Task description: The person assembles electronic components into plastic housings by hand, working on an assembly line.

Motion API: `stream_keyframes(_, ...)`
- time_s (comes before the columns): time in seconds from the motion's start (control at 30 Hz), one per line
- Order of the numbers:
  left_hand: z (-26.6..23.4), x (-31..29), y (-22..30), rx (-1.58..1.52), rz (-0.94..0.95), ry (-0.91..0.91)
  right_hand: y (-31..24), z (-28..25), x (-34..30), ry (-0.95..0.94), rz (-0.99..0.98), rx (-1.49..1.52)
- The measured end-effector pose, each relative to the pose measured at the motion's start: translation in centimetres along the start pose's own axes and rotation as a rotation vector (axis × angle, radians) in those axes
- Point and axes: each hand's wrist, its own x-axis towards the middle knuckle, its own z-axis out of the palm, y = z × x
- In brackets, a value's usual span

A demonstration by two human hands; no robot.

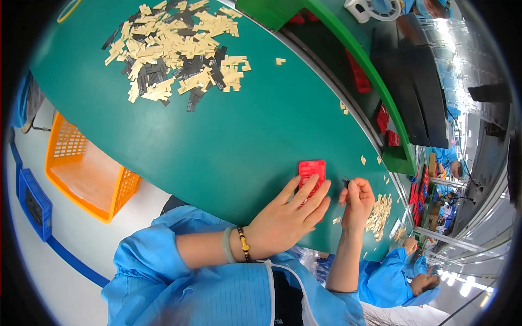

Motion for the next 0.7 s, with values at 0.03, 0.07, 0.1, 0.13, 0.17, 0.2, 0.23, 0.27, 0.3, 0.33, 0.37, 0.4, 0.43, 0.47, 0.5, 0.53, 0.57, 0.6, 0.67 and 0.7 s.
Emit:
stream_keyframes(0.03,-0.3,0.2,-0.1,-0.010,-0.007,0.078,0.0,0.5,0.4,0.008,0.010,-0.011)
stream_keyframes(0.07,-0.1,0.1,-0.5,-0.027,-0.005,0.071,-0.1,0.9,0.9,-0.036,0.038,-0.010)
stream_keyframes(0.1,0.0,-0.1,-0.7,0.065,-0.006,0.011,-0.3,1.4,1.2,-0.080,0.070,-0.007)
stream_keyframes(0.13,0.2,-0.2,-1.0,0.157,0.002,-0.047,-0.6,2.0,1.8,-0.110,0.077,-0.007)
stream_keyframes(0.17,-0.1,-0.3,-1.1,0.141,0.013,-0.056,-0.8,2.5,2.0,-0.091,0.086,-0.012)
stream_keyframes(0.2,-0.5,-0.1,-1.2,0.129,0.017,-0.072,-0.9,2.8,2.3,-0.133,0.114,-0.046)
stream_keyframes(0.23,-0.8,0.0,-1.3,0.118,0.022,-0.088,-0.9,3.0,2.5,-0.173,0.143,-0.078)
stream_keyframes(0.27,-0.8,0.2,-1.5,0.103,0.042,-0.051,-0.8,3.2,2.7,-0.150,0.149,-0.078)
stream_keyframes(0.3,-0.6,0.2,-1.6,0.094,0.056,-0.062,-0.6,3.4,2.9,-0.178,0.140,-0.100)
stream_keyframes(0.33,-0.3,0.2,-1.5,0.096,0.037,-0.040,-0.5,3.6,3.0,-0.207,0.130,-0.120)
stream_keyframes(0.37,-0.2,0.2,-1.5,0.099,0.018,-0.019,-0.7,3.5,3.2,-0.189,0.135,-0.114)
stream_keyframes(0.4,-0.4,0.4,-1.6,0.126,0.030,-0.019,-0.9,3.6,3.2,-0.197,0.165,-0.119)
stream_keyframes(0.43,-0.3,0.5,-1.6,0.124,0.045,-0.032,-0.9,3.6,3.2,-0.208,0.194,-0.123)
stream_keyframes(0.47,-0.2,0.4,-1.5,0.130,0.038,-0.035,-0.7,3.6,3.0,-0.192,0.197,-0.112)
stream_keyframes(0.5,-0.1,0.5,-1.5,0.138,0.032,-0.033,-0.7,3.6,3.0,-0.222,0.174,-0.118)
stream_keyframes(0.53,0.0,0.5,-1.4,0.138,0.046,-0.041,-0.7,3.6,2.9,-0.253,0.151,-0.125)
stream_keyframes(0.57,0.1,0.5,-1.3,0.144,0.037,-0.034,-0.7,3.6,2.9,-0.240,0.149,-0.117)
stream_keyframes(0.6,0.2,0.4,-1.3,0.150,0.025,-0.026,-0.6,3.6,2.8,-0.256,0.160,-0.145)
stream_keyframes(0.67,0.3,0.5,-1.2,0.177,0.031,-0.040,-0.6,3.8,2.8,-0.288,0.155,-0.177)
stream_keyframes(0.7,0.3,0.4,-1.1,0.202,0.024,-0.050,-0.7,4.0,2.9,-0.282,0.157,-0.168)
